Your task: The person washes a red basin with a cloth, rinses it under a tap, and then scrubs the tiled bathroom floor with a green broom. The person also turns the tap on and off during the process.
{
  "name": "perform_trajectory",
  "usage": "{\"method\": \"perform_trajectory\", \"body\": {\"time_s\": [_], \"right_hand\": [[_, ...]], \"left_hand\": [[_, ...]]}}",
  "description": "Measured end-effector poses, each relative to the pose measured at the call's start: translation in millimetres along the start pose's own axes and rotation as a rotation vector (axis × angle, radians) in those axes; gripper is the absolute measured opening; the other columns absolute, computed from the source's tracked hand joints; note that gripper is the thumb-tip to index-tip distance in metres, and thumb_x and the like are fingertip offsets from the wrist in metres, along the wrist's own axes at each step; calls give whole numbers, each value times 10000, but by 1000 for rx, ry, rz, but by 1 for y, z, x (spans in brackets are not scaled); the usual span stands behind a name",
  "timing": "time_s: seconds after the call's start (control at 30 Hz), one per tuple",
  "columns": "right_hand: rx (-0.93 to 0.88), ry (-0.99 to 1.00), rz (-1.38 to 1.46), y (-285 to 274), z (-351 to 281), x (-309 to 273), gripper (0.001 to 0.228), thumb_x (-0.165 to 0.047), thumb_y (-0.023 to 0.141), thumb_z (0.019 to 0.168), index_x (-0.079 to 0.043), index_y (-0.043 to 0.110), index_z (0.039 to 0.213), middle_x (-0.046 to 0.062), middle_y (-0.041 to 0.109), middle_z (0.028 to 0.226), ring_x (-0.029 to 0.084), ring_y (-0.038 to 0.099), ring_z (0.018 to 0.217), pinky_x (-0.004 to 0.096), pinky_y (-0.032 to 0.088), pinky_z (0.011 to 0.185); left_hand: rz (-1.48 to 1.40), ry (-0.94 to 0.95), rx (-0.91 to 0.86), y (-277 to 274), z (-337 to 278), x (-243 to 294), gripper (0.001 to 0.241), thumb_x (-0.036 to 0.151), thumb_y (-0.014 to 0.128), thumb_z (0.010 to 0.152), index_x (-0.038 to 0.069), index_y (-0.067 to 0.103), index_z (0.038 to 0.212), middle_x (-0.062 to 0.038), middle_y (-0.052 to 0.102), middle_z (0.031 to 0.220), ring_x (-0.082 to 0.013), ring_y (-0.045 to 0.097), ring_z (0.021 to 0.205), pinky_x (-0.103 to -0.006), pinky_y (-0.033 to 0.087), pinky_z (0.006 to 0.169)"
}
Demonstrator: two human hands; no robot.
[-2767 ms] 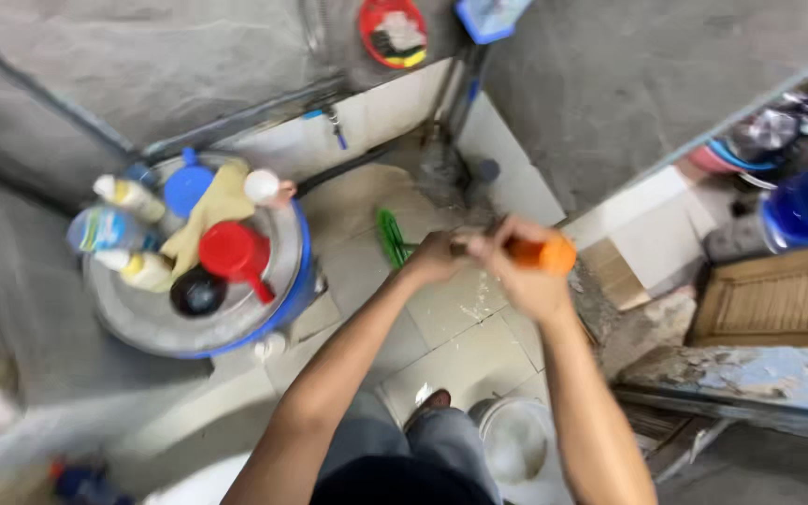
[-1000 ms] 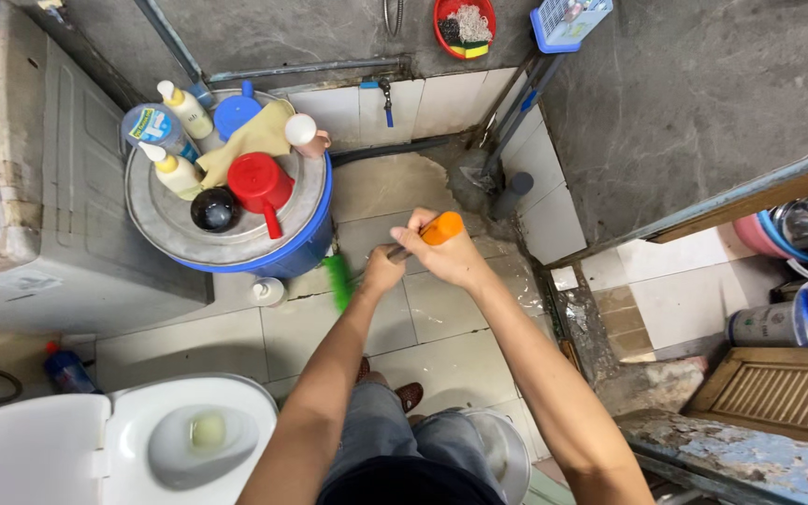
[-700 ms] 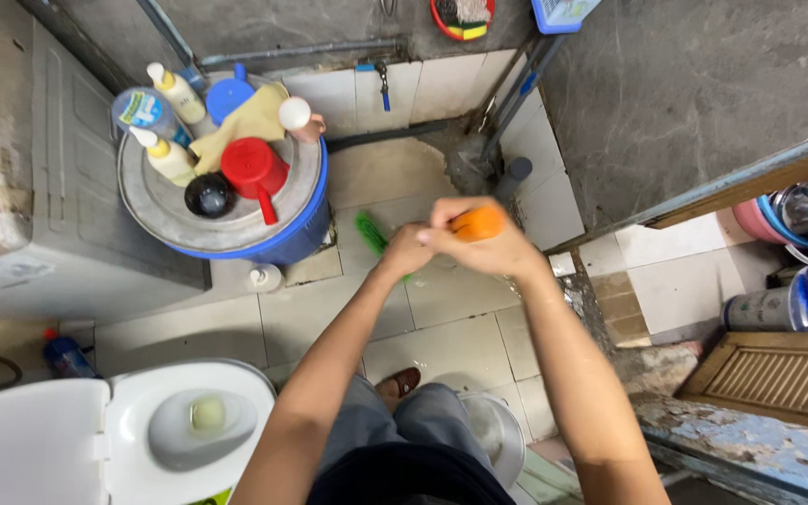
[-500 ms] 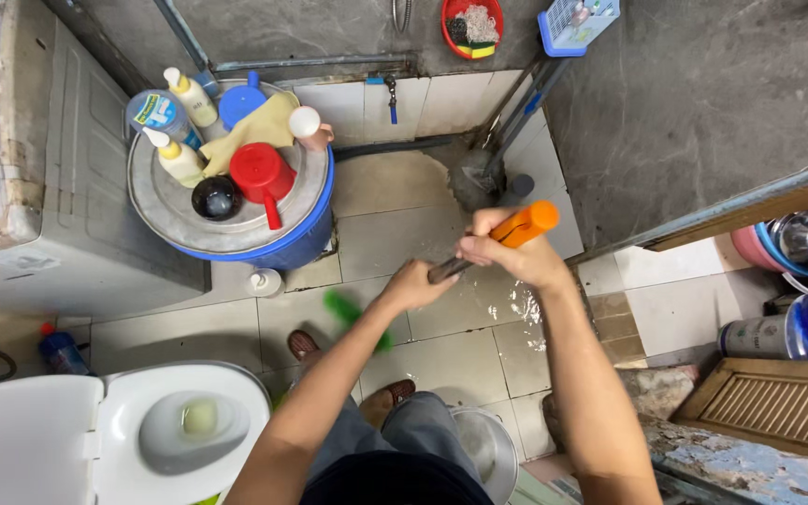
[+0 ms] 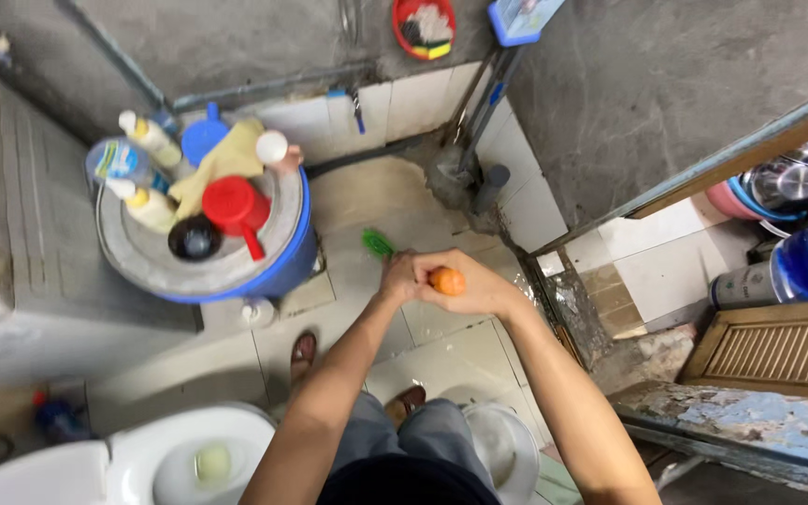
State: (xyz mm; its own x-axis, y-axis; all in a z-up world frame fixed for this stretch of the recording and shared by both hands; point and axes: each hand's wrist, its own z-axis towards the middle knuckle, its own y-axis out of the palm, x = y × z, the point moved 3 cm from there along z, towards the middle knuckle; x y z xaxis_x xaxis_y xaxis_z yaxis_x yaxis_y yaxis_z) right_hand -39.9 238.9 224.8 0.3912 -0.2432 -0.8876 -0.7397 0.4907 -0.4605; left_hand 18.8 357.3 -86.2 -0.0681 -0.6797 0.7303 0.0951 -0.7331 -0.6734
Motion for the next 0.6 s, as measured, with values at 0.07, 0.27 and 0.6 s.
{"method": "perform_trajectory", "body": {"time_s": [0.07,0.27,0.6], "right_hand": [[-9,-1,3,-19,-4,-14,254,-100,758,858,-40,526,776,2,539,698,102,495,686,306,459,627],[241,-15,270,-66,3,-42,223,-43,725,866,-37,543,738,8,582,753,115,598,776,292,514,730],[666,175,182,-55,73,7,213,-142,780,834,-100,581,769,-19,564,747,104,543,730,266,443,651]], "left_hand": [[-249,0,-155,-11,11,24,456,491,685,775,64,711,934,-168,751,966,-334,736,993,-511,546,974],[-241,18,-127,-79,23,98,333,385,667,885,68,767,882,-221,728,865,-372,735,870,-436,549,749],[-422,-29,-282,-156,58,45,280,222,742,787,28,685,980,-189,736,888,-316,725,848,-414,554,767]]}}
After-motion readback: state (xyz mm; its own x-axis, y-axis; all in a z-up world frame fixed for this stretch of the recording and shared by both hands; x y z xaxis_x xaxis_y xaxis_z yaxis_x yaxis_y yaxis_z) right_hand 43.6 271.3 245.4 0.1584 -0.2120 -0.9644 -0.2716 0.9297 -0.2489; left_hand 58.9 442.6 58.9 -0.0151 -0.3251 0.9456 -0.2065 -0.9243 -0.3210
